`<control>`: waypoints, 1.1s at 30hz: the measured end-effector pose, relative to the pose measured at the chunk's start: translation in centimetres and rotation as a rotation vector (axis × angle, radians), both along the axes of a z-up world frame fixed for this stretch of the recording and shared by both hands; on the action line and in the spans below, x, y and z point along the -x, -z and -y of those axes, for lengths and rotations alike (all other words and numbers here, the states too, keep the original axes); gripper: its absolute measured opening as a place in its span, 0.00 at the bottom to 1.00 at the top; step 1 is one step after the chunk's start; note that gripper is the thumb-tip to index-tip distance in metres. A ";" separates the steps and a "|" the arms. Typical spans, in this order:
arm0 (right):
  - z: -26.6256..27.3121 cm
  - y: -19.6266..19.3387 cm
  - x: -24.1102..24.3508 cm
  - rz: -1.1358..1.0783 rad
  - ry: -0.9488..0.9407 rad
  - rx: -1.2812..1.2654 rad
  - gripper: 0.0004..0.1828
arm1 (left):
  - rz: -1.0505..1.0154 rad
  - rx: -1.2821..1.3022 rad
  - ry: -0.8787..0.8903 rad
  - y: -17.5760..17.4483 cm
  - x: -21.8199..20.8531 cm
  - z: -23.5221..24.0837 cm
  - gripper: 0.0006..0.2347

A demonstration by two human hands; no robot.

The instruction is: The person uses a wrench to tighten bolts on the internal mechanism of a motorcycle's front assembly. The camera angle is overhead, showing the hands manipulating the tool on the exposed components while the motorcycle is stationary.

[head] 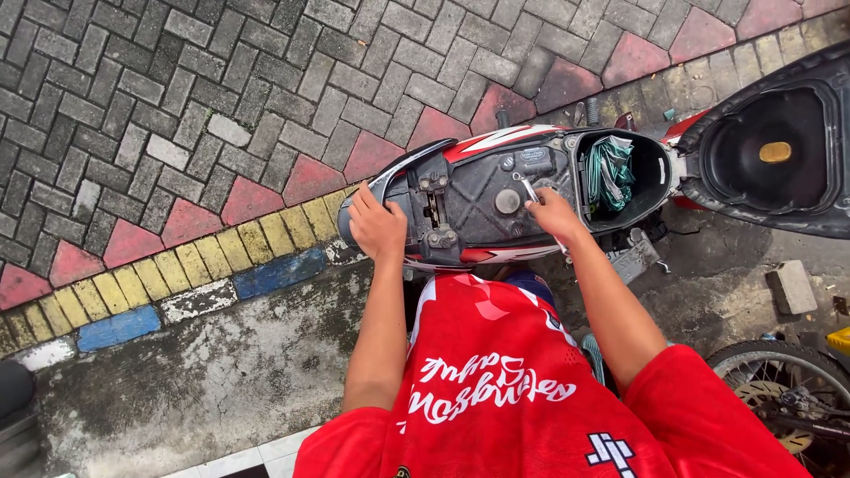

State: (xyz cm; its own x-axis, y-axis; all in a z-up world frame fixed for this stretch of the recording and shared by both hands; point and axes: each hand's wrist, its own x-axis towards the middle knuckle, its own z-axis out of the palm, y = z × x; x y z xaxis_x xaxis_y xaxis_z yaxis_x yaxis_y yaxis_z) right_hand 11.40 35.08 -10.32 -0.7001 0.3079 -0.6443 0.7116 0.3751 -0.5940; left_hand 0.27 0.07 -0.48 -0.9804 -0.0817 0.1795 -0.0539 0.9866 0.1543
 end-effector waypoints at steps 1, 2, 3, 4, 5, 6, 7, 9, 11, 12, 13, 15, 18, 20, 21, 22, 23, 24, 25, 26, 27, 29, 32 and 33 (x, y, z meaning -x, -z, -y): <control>1.6 -2.5 -0.4 -0.001 -0.005 -0.002 0.29 | -0.001 -0.002 -0.005 -0.1 0.0 0.0 0.25; 3.3 -5.0 -0.9 -0.136 0.178 0.250 0.25 | 0.008 -0.003 -0.002 -0.2 0.0 -0.1 0.25; 4.9 -7.6 -1.7 -0.270 0.362 0.500 0.21 | 0.018 -0.005 0.001 -0.3 -0.3 -0.1 0.25; 6.3 -6.4 -2.5 -0.268 0.358 0.498 0.21 | 0.019 -0.008 -0.004 -0.1 -0.2 -0.1 0.25; 7.8 -5.1 -3.9 -0.224 0.369 0.525 0.18 | 0.011 0.011 -0.004 0.0 0.0 -0.1 0.25; 9.4 -3.9 -5.1 -0.181 0.380 0.552 0.16 | 0.002 0.030 -0.004 0.2 0.1 -0.1 0.26; 9.7 -2.8 -5.2 -0.192 0.368 0.553 0.16 | -0.011 0.027 -0.013 0.3 0.5 -0.2 0.26; 11.0 -0.6 -7.0 -0.166 0.366 0.516 0.16 | 0.021 0.029 -0.008 0.5 -0.1 0.0 0.25; 10.2 -1.3 -6.0 -0.176 0.292 0.448 0.15 | 0.007 0.037 -0.005 0.5 0.0 -0.1 0.25; 9.8 -1.7 -5.5 -0.194 0.216 0.378 0.14 | -0.014 0.040 -0.001 0.5 0.1 -0.1 0.26; 9.7 -2.9 -4.8 -0.200 0.218 0.377 0.14 | -0.019 0.039 0.002 0.5 0.1 -0.1 0.26; 9.8 -5.6 -3.6 -0.320 0.184 0.386 0.15 | -0.011 0.035 0.008 0.4 -0.1 0.0 0.26; 11.3 -2.5 -4.4 -0.195 0.138 0.287 0.15 | -0.020 0.062 0.005 0.7 0.0 0.0 0.27; 12.2 -1.5 -6.0 -0.153 0.132 0.198 0.15 | -0.011 0.068 0.011 0.4 -0.4 0.0 0.26; 12.3 -1.0 -6.1 -0.119 0.111 0.106 0.15 | -0.011 0.070 0.002 0.2 -0.2 -0.2 0.26; 12.6 -1.0 -5.4 -0.127 0.107 0.103 0.15 | -0.019 0.066 -0.001 0.2 0.5 -0.3 0.26; 13.3 -1.0 -5.8 -0.132 0.165 0.186 0.15 | -0.003 0.060 0.001 0.3 0.2 -0.2 0.26; 13.9 -1.1 -6.2 -0.136 0.224 0.269 0.16 | 0.013 0.054 0.003 0.4 0.0 -0.1 0.27; 13.6 -1.0 -6.2 -0.131 0.224 0.269 0.16 | 0.018 0.055 0.003 0.5 -0.2 0.0 0.27; 13.3 -1.0 -6.2 -0.110 0.156 0.240 0.15 | 0.021 0.057 0.001 0.5 -0.4 0.0 0.26; 12.7 -0.9 -5.4 -0.101 0.082 0.211 0.15 | 0.012 0.056 -0.006 0.5 0.2 -0.1 0.26; 11.9 -1.6 -4.7 -0.106 0.076 0.215 0.15 | 0.009 0.049 -0.017 0.7 0.2 -0.1 0.26; 10.9 -2.5 -4.6 -0.106 0.089 0.258 0.15 | 0.023 0.027 -0.032 0.3 -0.4 -0.1 0.26; 10.4 -2.7 -4.1 -0.120 0.115 0.289 0.15 | 0.020 0.005 -0.029 0.1 -0.2 -0.3 0.26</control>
State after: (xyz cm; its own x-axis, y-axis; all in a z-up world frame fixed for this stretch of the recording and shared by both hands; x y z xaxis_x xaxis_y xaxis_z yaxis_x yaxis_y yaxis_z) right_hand 15.55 24.63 -7.65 -0.7474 0.2060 -0.6317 0.6582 0.0999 -0.7462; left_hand 0.44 0.36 -0.58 -0.9809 -0.1098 0.1603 -0.0860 0.9852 0.1483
